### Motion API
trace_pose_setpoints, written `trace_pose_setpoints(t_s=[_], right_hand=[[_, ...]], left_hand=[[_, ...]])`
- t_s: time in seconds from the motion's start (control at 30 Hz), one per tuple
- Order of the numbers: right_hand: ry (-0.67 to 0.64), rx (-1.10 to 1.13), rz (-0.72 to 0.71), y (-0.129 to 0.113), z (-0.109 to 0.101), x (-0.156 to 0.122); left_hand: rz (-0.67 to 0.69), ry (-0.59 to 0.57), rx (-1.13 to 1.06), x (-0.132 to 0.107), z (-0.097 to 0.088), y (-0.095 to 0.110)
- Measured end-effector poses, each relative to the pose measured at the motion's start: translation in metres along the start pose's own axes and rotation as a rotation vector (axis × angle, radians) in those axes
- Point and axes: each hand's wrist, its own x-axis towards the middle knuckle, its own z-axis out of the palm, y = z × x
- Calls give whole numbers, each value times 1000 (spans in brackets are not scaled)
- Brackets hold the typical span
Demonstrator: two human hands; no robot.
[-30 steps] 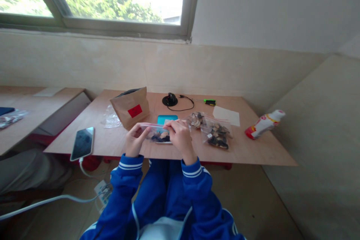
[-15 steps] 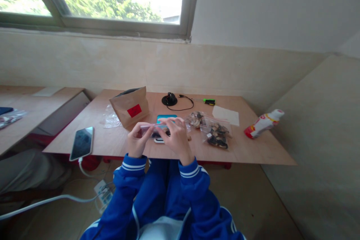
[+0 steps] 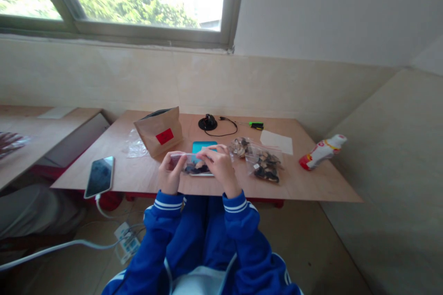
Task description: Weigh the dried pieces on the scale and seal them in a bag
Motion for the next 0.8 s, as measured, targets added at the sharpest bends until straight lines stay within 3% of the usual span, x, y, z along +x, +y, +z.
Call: trace_pose_setpoints(t_s=[0.27,0.6,0.8], right_hand=[[-4,25,-6,10,1,0],[-126,35,43,29,-2,2],[-82,32,43,34,3,3]], left_hand=[[-64,-14,-72,1,0,-1],[-79,-18,-103,15,-2,-15],[-123,-29,-119,16,0,-17]])
